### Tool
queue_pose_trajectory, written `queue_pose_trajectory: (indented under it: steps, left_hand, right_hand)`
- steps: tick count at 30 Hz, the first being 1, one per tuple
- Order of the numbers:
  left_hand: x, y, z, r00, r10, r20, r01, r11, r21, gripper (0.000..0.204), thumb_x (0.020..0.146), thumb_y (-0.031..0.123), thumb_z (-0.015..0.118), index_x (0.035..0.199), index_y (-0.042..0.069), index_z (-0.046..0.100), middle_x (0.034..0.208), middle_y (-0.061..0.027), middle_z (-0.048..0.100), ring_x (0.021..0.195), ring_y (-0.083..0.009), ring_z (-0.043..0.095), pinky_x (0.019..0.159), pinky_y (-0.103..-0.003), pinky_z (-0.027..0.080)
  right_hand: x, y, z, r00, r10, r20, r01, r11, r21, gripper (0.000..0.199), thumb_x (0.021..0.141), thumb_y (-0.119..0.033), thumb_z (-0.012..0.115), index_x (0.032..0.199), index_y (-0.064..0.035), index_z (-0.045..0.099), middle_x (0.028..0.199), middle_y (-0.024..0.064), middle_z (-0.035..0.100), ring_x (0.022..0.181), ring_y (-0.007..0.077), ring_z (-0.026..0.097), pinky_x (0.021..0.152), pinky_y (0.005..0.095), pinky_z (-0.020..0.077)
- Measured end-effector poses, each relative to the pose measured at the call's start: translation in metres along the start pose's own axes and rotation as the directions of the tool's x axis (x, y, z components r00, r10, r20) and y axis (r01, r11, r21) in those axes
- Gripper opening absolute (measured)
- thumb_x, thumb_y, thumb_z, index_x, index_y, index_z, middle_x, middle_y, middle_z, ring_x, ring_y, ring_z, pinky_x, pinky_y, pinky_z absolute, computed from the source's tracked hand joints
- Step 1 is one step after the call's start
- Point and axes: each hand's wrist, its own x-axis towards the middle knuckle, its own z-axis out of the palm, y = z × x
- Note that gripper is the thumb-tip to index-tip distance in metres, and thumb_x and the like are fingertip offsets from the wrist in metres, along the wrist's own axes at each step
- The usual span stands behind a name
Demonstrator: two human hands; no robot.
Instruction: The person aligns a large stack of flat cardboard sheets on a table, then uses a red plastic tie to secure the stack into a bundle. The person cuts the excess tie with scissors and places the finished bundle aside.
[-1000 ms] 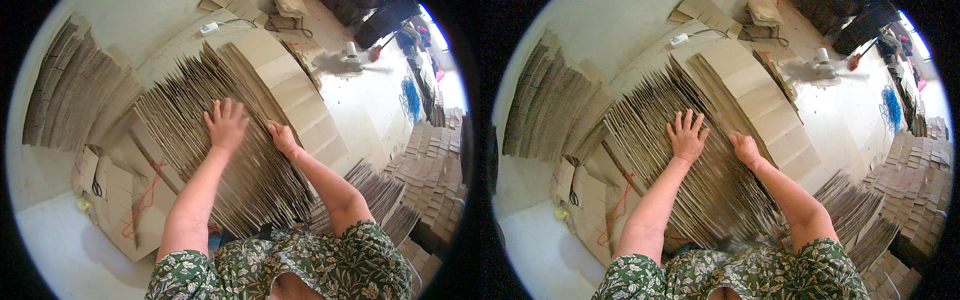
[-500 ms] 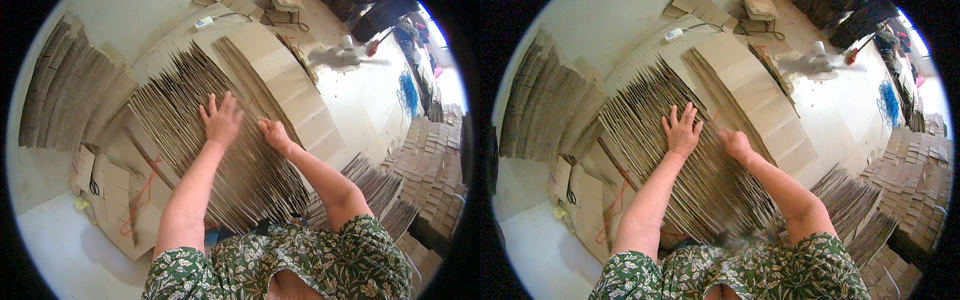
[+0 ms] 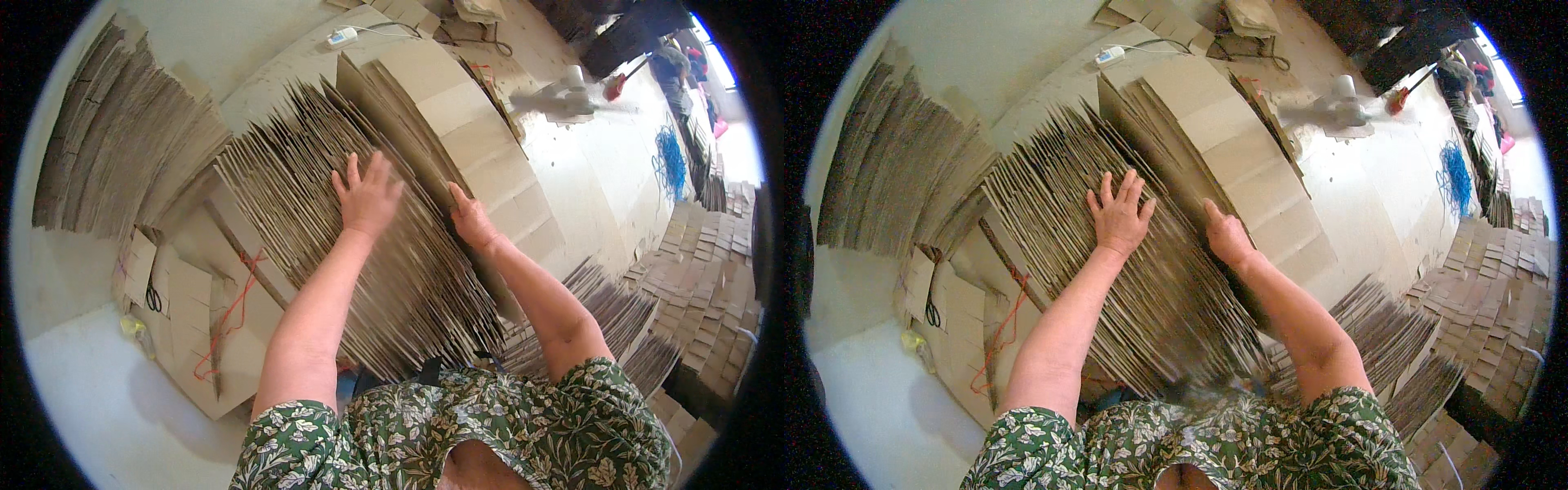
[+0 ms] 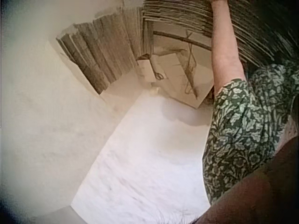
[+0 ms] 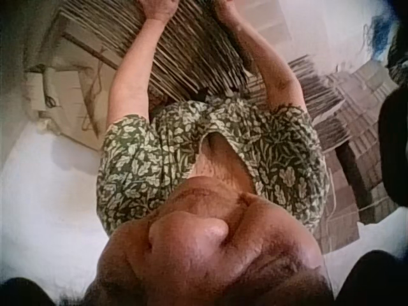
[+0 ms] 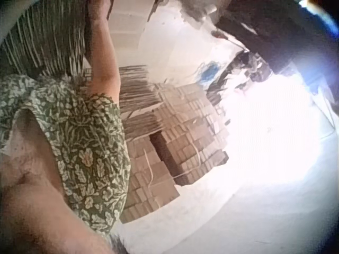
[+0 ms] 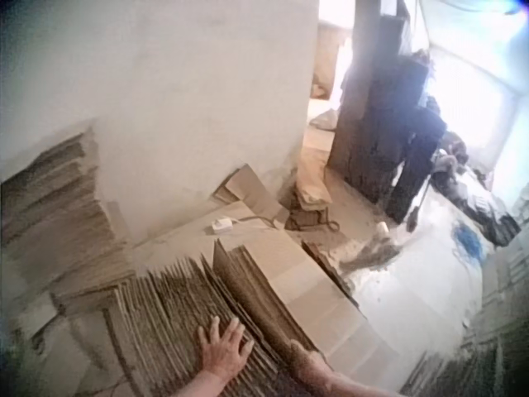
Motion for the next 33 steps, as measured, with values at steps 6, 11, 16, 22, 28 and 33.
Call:
queue_pose_trajectory:
  steps: [6, 11, 16, 22, 28, 33]
  left_hand:
    - [-0.003, -0.002, 0.002, 1.000, -0.002, -0.016, 0.002, 1.000, 0.019, 0.051, 0.094, 0.050, 0.047, 0.135, 0.019, 0.047, 0.149, 0.0034, 0.034, 0.141, -0.0329, 0.021, 0.110, -0.065, 0.013]
    - [0.000, 0.003, 0.000, 1.000, -0.005, -0.011, 0.005, 1.000, 0.013, 0.052, 0.094, 0.051, 0.045, 0.135, 0.019, 0.048, 0.150, 0.0038, 0.034, 0.142, -0.0322, 0.020, 0.111, -0.065, 0.012]
    - [-0.004, -0.002, 0.004, 1.000, -0.022, -0.011, 0.022, 1.000, 0.010, 0.053, 0.094, 0.052, 0.045, 0.135, 0.019, 0.049, 0.150, 0.0043, 0.033, 0.142, -0.0317, 0.020, 0.111, -0.065, 0.012]
    - [0.000, 0.004, -0.004, 1.000, -0.019, 0.020, 0.018, 1.000, 0.024, 0.053, 0.095, 0.052, 0.045, 0.137, 0.020, 0.047, 0.151, 0.0051, 0.032, 0.142, -0.0312, 0.020, 0.111, -0.064, 0.012]
    - [-0.004, -0.001, 0.002, 0.999, 0.017, -0.047, -0.015, 0.999, 0.029, 0.062, 0.094, 0.055, 0.044, 0.145, 0.020, 0.036, 0.156, 0.0004, 0.024, 0.143, -0.0305, 0.020, 0.112, -0.062, 0.012]
    - [-0.002, 0.001, -0.002, 0.998, -0.060, 0.009, 0.061, 0.997, -0.046, 0.071, 0.096, 0.056, 0.040, 0.149, 0.012, 0.024, 0.158, -0.0081, 0.019, 0.145, -0.0278, 0.017, 0.114, -0.058, 0.010]
  right_hand:
    - [-0.013, -0.017, 0.007, 0.992, -0.122, 0.015, 0.123, 0.992, -0.040, 0.054, 0.080, -0.001, 0.053, 0.133, -0.0049, 0.043, 0.084, 0.0293, 0.063, 0.079, 0.0465, 0.061, 0.070, 0.0541, 0.0493]
    - [-0.006, -0.009, 0.005, 1.000, -0.024, 0.015, 0.026, 0.991, -0.128, 0.053, 0.080, 0.000, 0.053, 0.132, -0.0054, 0.046, 0.084, 0.0266, 0.064, 0.077, 0.0452, 0.062, 0.069, 0.0525, 0.0500]
    - [0.014, -0.041, -0.019, 0.993, -0.060, -0.100, 0.047, 0.991, -0.129, 0.045, 0.081, -0.001, 0.053, 0.126, -0.0038, 0.047, 0.078, 0.0257, 0.063, 0.075, 0.0444, 0.062, 0.067, 0.0532, 0.0492]
    - [-0.011, -0.021, -0.004, 0.996, -0.072, 0.049, 0.076, 0.994, -0.084, 0.046, 0.086, -0.007, 0.053, 0.131, -0.0087, 0.045, 0.086, 0.0279, 0.063, 0.080, 0.0459, 0.061, 0.070, 0.0543, 0.0485]
    - [-0.023, -0.030, 0.004, 0.989, 0.021, 0.149, -0.017, 0.999, -0.027, 0.057, 0.092, -0.032, 0.056, 0.139, -0.0090, 0.037, 0.100, 0.0283, 0.063, 0.091, 0.0450, 0.061, 0.078, 0.0518, 0.0489]
    - [-0.022, -0.032, 0.003, 0.983, 0.110, 0.144, -0.106, 0.994, -0.035, 0.069, 0.090, -0.045, 0.058, 0.142, -0.0067, 0.033, 0.103, 0.0269, 0.064, 0.096, 0.0438, 0.061, 0.082, 0.0496, 0.0488]
